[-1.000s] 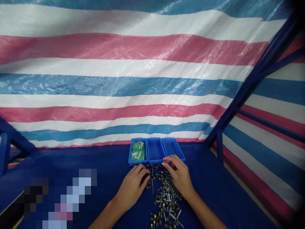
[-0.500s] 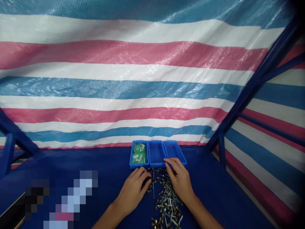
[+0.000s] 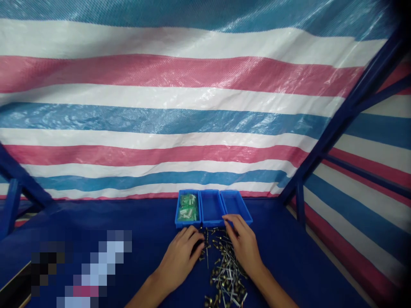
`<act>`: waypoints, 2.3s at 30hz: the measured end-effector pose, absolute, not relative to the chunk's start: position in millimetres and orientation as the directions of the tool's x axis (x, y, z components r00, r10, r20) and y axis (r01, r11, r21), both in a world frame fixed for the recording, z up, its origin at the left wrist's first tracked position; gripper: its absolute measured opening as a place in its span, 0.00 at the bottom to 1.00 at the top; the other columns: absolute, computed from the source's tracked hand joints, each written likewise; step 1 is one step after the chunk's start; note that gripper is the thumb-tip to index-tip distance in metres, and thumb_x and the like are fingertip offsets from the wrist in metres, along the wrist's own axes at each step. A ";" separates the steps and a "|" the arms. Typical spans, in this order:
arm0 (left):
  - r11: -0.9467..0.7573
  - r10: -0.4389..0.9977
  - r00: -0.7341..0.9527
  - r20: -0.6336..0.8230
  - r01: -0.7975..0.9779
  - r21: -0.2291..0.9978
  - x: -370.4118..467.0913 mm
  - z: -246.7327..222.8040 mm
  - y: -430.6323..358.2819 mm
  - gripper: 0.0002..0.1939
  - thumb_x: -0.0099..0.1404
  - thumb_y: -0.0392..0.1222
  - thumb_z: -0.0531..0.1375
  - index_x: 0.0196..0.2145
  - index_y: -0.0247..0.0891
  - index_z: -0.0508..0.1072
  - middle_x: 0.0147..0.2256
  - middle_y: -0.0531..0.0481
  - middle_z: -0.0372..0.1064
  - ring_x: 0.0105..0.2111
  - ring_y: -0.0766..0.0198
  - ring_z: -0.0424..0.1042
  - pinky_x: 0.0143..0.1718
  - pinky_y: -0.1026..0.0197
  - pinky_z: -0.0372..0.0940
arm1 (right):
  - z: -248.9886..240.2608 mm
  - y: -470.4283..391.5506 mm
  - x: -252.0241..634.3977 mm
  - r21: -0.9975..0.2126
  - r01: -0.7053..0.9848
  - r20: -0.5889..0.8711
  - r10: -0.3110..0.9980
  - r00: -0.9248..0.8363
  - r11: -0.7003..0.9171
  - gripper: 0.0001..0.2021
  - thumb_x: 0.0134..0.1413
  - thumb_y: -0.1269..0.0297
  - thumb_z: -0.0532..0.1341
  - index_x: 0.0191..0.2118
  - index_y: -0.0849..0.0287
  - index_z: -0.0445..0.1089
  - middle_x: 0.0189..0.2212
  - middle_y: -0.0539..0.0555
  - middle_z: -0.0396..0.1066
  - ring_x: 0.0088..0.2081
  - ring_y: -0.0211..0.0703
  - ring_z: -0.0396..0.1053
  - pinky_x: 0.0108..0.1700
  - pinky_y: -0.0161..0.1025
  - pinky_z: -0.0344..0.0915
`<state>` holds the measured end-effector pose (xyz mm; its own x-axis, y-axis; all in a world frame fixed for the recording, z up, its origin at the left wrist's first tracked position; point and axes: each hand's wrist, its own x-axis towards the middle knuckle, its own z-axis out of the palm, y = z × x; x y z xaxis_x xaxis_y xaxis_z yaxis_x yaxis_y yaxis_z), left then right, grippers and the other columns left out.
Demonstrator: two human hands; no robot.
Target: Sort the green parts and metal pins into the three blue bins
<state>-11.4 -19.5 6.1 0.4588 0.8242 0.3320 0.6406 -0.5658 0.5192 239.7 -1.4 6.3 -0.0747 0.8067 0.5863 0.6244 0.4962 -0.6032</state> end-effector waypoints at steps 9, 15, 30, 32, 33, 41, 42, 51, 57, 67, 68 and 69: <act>-0.566 0.824 0.460 0.331 0.642 0.517 -11.6 4.8 -19.2 0.08 0.80 0.38 0.57 0.51 0.47 0.74 0.49 0.49 0.72 0.49 0.53 0.74 0.55 0.49 0.70 | 3.9 -2.2 238.7 -0.551 0.684 0.568 0.815 -0.112 0.478 0.18 0.76 0.61 0.56 0.64 0.48 0.73 0.60 0.55 0.76 0.59 0.51 0.77 0.61 0.45 0.74; -0.568 0.823 0.458 0.337 0.642 0.515 -11.6 5.2 -19.3 0.08 0.80 0.39 0.57 0.52 0.47 0.74 0.49 0.49 0.72 0.49 0.53 0.74 0.54 0.49 0.71 | 0.5 -1.2 238.1 -0.542 0.693 0.511 0.841 -0.176 0.475 0.23 0.75 0.63 0.57 0.71 0.46 0.66 0.66 0.53 0.71 0.64 0.49 0.73 0.64 0.44 0.73; -0.569 0.822 0.452 0.346 0.637 0.520 -11.5 6.1 -19.5 0.08 0.80 0.39 0.57 0.51 0.47 0.75 0.48 0.49 0.73 0.48 0.54 0.75 0.54 0.50 0.71 | 15.1 -11.8 234.6 -0.541 0.622 0.515 0.808 -0.288 0.566 0.14 0.76 0.64 0.57 0.59 0.49 0.76 0.54 0.56 0.75 0.51 0.46 0.79 0.51 0.39 0.77; -0.571 0.821 0.456 0.345 0.634 0.521 -11.4 5.9 -19.5 0.08 0.80 0.39 0.57 0.51 0.47 0.75 0.48 0.49 0.73 0.48 0.53 0.75 0.55 0.49 0.71 | 19.5 -13.8 234.3 -0.519 0.624 0.472 0.805 -0.359 0.584 0.11 0.75 0.63 0.59 0.55 0.50 0.77 0.51 0.55 0.76 0.47 0.46 0.79 0.47 0.39 0.76; -0.571 0.820 0.457 0.344 0.633 0.523 -11.3 5.7 -19.5 0.08 0.80 0.39 0.57 0.51 0.47 0.75 0.48 0.49 0.73 0.48 0.53 0.75 0.55 0.49 0.71 | 21.6 -14.5 234.0 -0.499 0.629 0.445 0.799 -0.405 0.597 0.10 0.75 0.62 0.60 0.53 0.50 0.77 0.49 0.55 0.76 0.46 0.46 0.78 0.47 0.39 0.75; -0.567 0.823 0.447 0.350 0.625 0.536 -11.9 6.3 -19.9 0.08 0.81 0.40 0.56 0.50 0.46 0.75 0.48 0.47 0.74 0.48 0.53 0.75 0.55 0.48 0.72 | 29.8 -16.8 230.7 -0.415 0.654 0.289 0.774 -0.564 0.632 0.20 0.65 0.60 0.71 0.60 0.47 0.72 0.51 0.53 0.76 0.52 0.53 0.74 0.51 0.45 0.75; -0.567 0.824 0.447 0.349 0.624 0.538 -12.1 6.7 -20.1 0.08 0.81 0.41 0.56 0.50 0.46 0.75 0.47 0.47 0.74 0.48 0.53 0.75 0.54 0.48 0.72 | 29.4 -16.8 230.6 -0.411 0.657 0.290 0.774 -0.563 0.632 0.20 0.66 0.61 0.71 0.60 0.47 0.72 0.50 0.53 0.76 0.52 0.53 0.74 0.51 0.45 0.75; -0.577 0.816 0.439 0.375 0.622 0.529 -11.5 4.0 -18.4 0.08 0.80 0.40 0.57 0.49 0.47 0.76 0.46 0.48 0.75 0.47 0.54 0.76 0.55 0.50 0.73 | 24.8 -17.2 230.1 -0.406 0.640 0.346 0.758 -0.553 0.653 0.16 0.70 0.65 0.65 0.60 0.47 0.72 0.47 0.53 0.76 0.49 0.50 0.75 0.48 0.42 0.75; -0.570 0.822 0.450 0.350 0.627 0.531 -11.6 6.4 -19.5 0.07 0.79 0.40 0.58 0.50 0.47 0.76 0.47 0.49 0.74 0.48 0.53 0.75 0.55 0.49 0.71 | 24.4 -17.4 229.2 -0.441 0.633 0.314 0.770 -0.555 0.636 0.15 0.74 0.68 0.60 0.60 0.47 0.72 0.47 0.53 0.75 0.50 0.50 0.74 0.50 0.43 0.74; -0.570 0.821 0.450 0.351 0.625 0.533 -11.8 6.2 -19.2 0.07 0.80 0.39 0.58 0.50 0.47 0.75 0.47 0.48 0.74 0.48 0.53 0.75 0.53 0.50 0.71 | 22.8 -16.1 229.1 -0.498 0.592 0.387 0.773 -0.502 0.634 0.11 0.79 0.64 0.53 0.55 0.50 0.72 0.46 0.55 0.73 0.47 0.47 0.75 0.49 0.40 0.73; -0.571 0.821 0.450 0.352 0.623 0.535 -11.8 6.0 -19.1 0.07 0.80 0.39 0.58 0.50 0.47 0.75 0.47 0.48 0.74 0.48 0.54 0.75 0.53 0.50 0.71 | 22.5 -15.9 228.8 -0.511 0.593 0.390 0.783 -0.484 0.622 0.11 0.79 0.63 0.52 0.53 0.51 0.72 0.46 0.54 0.73 0.46 0.46 0.75 0.48 0.39 0.73; -0.572 0.820 0.449 0.355 0.621 0.535 -11.9 5.8 -19.1 0.07 0.80 0.39 0.58 0.50 0.47 0.75 0.47 0.48 0.74 0.47 0.54 0.75 0.52 0.51 0.71 | 22.2 -15.7 228.6 -0.526 0.596 0.389 0.795 -0.465 0.606 0.11 0.79 0.63 0.51 0.50 0.51 0.71 0.45 0.54 0.72 0.45 0.45 0.75 0.47 0.39 0.72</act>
